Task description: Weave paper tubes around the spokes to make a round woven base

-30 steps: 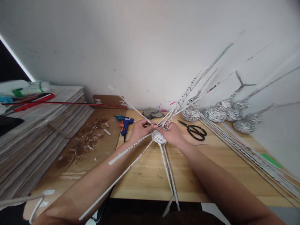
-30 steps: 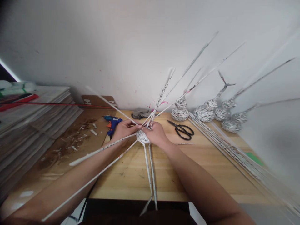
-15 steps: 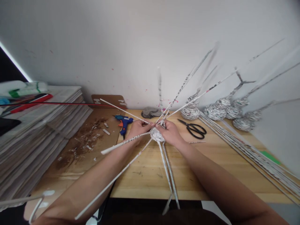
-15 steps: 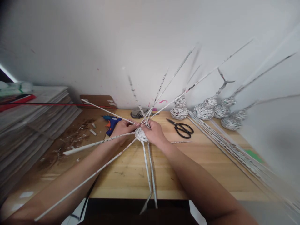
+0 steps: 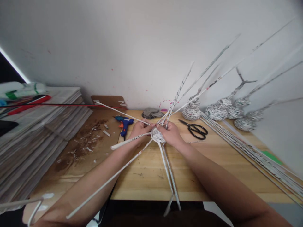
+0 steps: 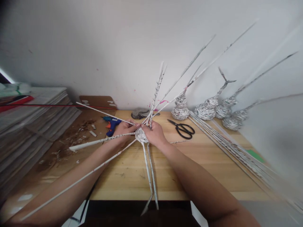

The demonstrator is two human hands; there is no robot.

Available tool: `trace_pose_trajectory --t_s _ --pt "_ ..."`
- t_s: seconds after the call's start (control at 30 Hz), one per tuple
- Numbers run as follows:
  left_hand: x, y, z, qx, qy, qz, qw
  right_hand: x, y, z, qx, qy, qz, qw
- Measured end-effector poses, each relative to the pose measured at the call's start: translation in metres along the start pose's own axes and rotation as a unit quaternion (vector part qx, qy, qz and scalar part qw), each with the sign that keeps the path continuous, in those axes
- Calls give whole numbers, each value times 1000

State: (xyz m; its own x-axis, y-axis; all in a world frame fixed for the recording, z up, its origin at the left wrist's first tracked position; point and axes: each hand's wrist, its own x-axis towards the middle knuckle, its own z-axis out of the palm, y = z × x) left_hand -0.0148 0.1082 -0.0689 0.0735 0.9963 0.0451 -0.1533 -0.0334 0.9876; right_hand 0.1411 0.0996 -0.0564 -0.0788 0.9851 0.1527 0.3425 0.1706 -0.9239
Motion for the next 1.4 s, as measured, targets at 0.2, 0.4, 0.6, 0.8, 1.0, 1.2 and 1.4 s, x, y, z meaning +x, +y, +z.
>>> trace_pose_trajectory --t_s 0.2,0.4,0.6,0.8,1.0,1.2,1.4 --pt "-3 6 -1 -3 -32 -28 999 -4 -7 -1 -17 10 -4 1000" --pt "-1 4 -9 46 -46 -8 998 -3 -2 0 -9 -12 -11 1000" --pt "-6 13 -4 89 22 54 994 -2 2 -1 -8 -28 -42 999" --pt "-7 24 -2 57 71 39 995 -1 -1 -6 46 -32 -18 998" --pt "-1 16 -10 84 42 27 995 -2 -6 -7 34 10 -37 999" --pt "-3 17 -5 57 36 32 997 -5 -5 -1 62 54 -60 995" --pt "-3 17 -3 60 58 44 996 -4 -6 2 141 59 -34 988"
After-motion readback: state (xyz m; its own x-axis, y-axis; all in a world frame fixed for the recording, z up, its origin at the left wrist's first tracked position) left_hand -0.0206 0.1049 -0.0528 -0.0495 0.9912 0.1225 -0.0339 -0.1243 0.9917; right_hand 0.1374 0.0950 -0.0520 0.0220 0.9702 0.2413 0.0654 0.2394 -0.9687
